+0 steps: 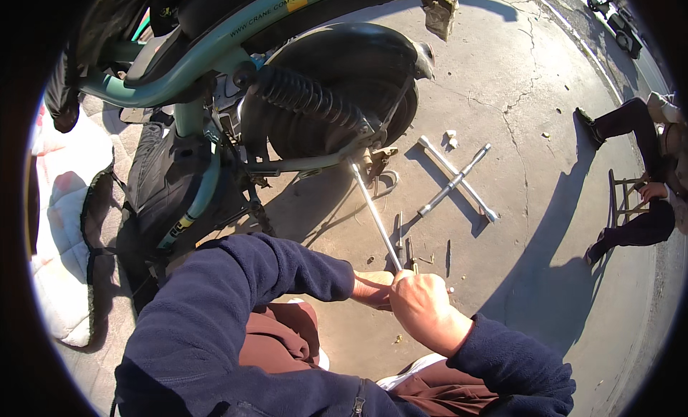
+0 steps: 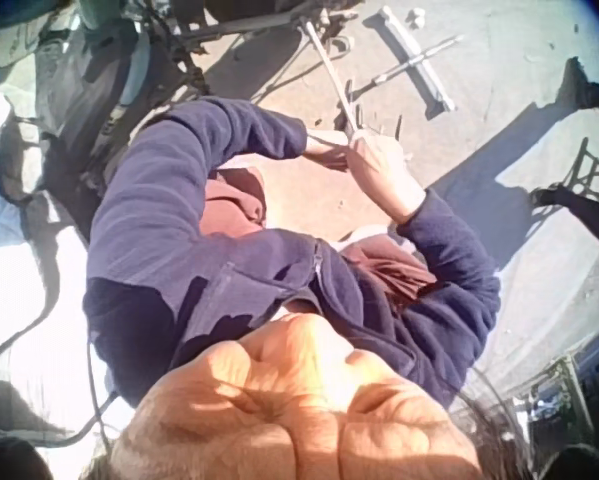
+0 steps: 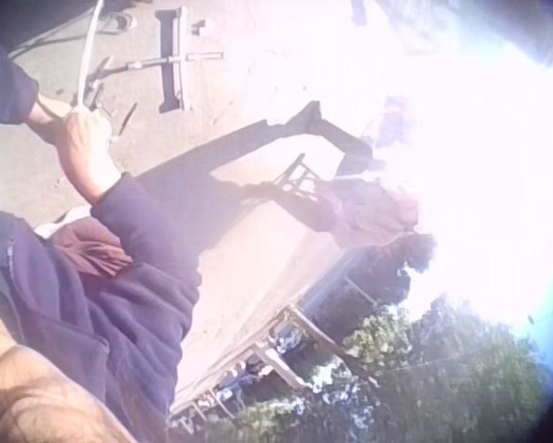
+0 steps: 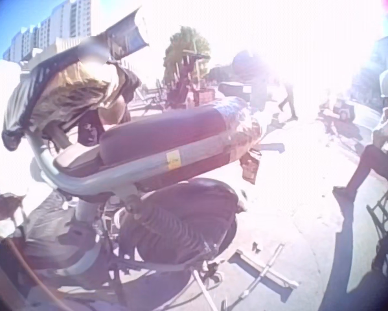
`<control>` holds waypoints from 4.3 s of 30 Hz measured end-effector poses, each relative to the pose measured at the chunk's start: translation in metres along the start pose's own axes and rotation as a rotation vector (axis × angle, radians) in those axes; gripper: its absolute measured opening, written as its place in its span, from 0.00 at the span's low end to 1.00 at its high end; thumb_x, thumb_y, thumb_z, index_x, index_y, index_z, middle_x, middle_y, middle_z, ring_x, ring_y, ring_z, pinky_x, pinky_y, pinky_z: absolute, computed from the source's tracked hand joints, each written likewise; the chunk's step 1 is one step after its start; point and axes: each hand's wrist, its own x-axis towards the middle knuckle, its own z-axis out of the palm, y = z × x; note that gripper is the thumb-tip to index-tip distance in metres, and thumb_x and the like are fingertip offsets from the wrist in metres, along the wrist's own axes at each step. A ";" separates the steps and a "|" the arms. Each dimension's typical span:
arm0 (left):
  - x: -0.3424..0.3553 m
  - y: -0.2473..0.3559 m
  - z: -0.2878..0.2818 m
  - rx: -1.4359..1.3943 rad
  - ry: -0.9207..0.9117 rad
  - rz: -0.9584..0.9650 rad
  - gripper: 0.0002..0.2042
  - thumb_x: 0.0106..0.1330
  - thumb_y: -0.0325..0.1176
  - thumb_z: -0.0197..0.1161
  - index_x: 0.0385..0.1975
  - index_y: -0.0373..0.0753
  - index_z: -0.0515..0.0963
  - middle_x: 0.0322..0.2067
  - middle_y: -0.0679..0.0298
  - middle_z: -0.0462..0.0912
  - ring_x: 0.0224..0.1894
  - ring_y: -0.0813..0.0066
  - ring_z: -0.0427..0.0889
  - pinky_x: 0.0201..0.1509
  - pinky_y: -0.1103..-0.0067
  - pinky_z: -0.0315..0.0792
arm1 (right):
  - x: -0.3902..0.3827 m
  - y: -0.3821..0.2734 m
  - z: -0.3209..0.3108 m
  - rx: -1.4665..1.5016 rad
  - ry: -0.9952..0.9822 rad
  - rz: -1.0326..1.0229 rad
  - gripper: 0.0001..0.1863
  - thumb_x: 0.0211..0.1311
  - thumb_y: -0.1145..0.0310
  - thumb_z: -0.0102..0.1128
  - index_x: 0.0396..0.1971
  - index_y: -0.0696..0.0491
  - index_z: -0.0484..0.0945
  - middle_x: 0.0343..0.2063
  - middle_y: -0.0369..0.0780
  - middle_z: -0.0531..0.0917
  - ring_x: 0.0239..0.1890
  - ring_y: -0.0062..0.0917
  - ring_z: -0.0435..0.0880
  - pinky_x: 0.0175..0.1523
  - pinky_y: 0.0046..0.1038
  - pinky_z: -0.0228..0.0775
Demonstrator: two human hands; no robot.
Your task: The person works on the rear wheel area of a teal scooter, using a T-handle wrench to loosen and tighten bolts on the axle and brake assembly. They also use a screwdriver to adjust components near the brake caliper and rear fender.
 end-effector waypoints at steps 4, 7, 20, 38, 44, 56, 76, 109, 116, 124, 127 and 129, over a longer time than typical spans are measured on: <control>-0.013 0.007 -0.008 -0.025 -0.004 0.049 0.06 0.63 0.32 0.55 0.28 0.36 0.72 0.23 0.55 0.76 0.26 0.60 0.76 0.30 0.73 0.69 | -0.039 0.042 -0.005 0.557 0.842 0.267 0.06 0.66 0.72 0.52 0.32 0.59 0.72 0.22 0.45 0.77 0.24 0.36 0.79 0.32 0.32 0.71; -0.013 0.010 -0.009 -0.097 0.014 0.037 0.06 0.63 0.32 0.56 0.29 0.37 0.72 0.24 0.53 0.75 0.27 0.58 0.75 0.30 0.72 0.69 | -0.050 0.057 0.028 2.076 0.084 0.697 0.30 0.72 0.46 0.38 0.26 0.59 0.76 0.20 0.40 0.78 0.25 0.26 0.77 0.28 0.26 0.68; -0.017 0.009 -0.021 -0.056 -0.008 -0.139 0.13 0.61 0.40 0.62 0.32 0.35 0.73 0.30 0.52 0.80 0.33 0.51 0.78 0.35 0.67 0.71 | 0.026 -0.052 0.132 3.869 -0.545 -0.626 0.10 0.57 0.70 0.57 0.37 0.56 0.81 0.42 0.36 0.79 0.39 0.21 0.78 0.47 0.36 0.75; 0.005 0.040 -0.046 -1.486 0.374 -0.522 0.11 0.73 0.42 0.51 0.48 0.46 0.73 0.34 0.68 0.76 0.35 0.80 0.76 0.32 0.85 0.72 | 0.007 0.012 0.081 -0.308 0.675 0.115 0.15 0.50 0.67 0.60 0.40 0.51 0.75 0.39 0.38 0.72 0.43 0.29 0.71 0.51 0.33 0.60; 0.015 0.049 -0.050 -1.384 0.540 -0.572 0.16 0.74 0.42 0.47 0.35 0.34 0.74 0.30 0.60 0.78 0.26 0.78 0.77 0.26 0.85 0.70 | -0.021 0.037 0.075 0.891 0.836 0.706 0.28 0.55 0.81 0.47 0.60 0.61 0.59 0.51 0.50 0.72 0.48 0.32 0.75 0.50 0.30 0.69; -0.004 0.037 -0.058 -1.431 0.453 -0.506 0.19 0.75 0.42 0.46 0.33 0.32 0.75 0.28 0.62 0.76 0.24 0.78 0.74 0.24 0.85 0.67 | -0.024 -0.052 0.102 1.100 0.853 0.334 0.29 0.57 0.85 0.45 0.61 0.56 0.64 0.33 0.44 0.80 0.27 0.25 0.80 0.31 0.27 0.72; -0.022 0.030 -0.077 -1.353 0.610 -0.533 0.09 0.71 0.37 0.53 0.31 0.40 0.72 0.28 0.59 0.81 0.14 0.81 0.72 0.13 0.88 0.61 | -0.030 -0.115 0.148 0.534 -0.381 -0.125 0.15 0.56 0.66 0.50 0.41 0.48 0.82 0.33 0.50 0.83 0.37 0.43 0.83 0.44 0.40 0.74; -0.074 0.014 0.001 -0.858 0.191 -0.575 0.14 0.74 0.43 0.47 0.37 0.41 0.76 0.39 0.69 0.82 0.35 0.82 0.79 0.36 0.81 0.71 | 0.044 -0.016 0.173 1.041 -0.539 -0.012 0.15 0.69 0.63 0.50 0.41 0.60 0.77 0.30 0.42 0.83 0.32 0.26 0.83 0.40 0.30 0.76; -0.124 0.015 0.029 -1.129 0.356 -0.799 0.19 0.74 0.44 0.43 0.42 0.33 0.74 0.45 0.56 0.80 0.45 0.67 0.83 0.49 0.74 0.76 | 0.084 0.020 0.154 0.802 -0.116 -0.147 0.12 0.61 0.68 0.54 0.39 0.60 0.79 0.31 0.48 0.84 0.35 0.41 0.83 0.42 0.34 0.74; -0.165 0.037 0.014 -1.070 0.816 -0.803 0.19 0.75 0.43 0.42 0.38 0.32 0.72 0.41 0.50 0.81 0.38 0.65 0.85 0.41 0.76 0.78 | 0.238 0.041 0.140 0.741 0.701 0.108 0.18 0.60 0.74 0.51 0.52 0.55 0.73 0.29 0.47 0.81 0.27 0.38 0.83 0.34 0.35 0.76; -0.173 0.042 0.014 -1.058 0.904 -0.763 0.18 0.75 0.43 0.42 0.37 0.33 0.72 0.41 0.51 0.81 0.38 0.66 0.85 0.43 0.75 0.78 | 0.278 0.036 0.157 0.129 0.672 0.078 0.25 0.57 0.75 0.52 0.57 0.58 0.67 0.30 0.47 0.79 0.27 0.41 0.83 0.31 0.34 0.77; -0.179 0.045 0.019 -1.066 0.946 -0.741 0.18 0.75 0.43 0.42 0.36 0.33 0.72 0.40 0.52 0.81 0.37 0.66 0.85 0.43 0.75 0.78 | 0.298 0.033 0.162 -0.023 0.603 0.139 0.25 0.57 0.75 0.53 0.57 0.61 0.68 0.28 0.46 0.79 0.25 0.38 0.83 0.29 0.32 0.77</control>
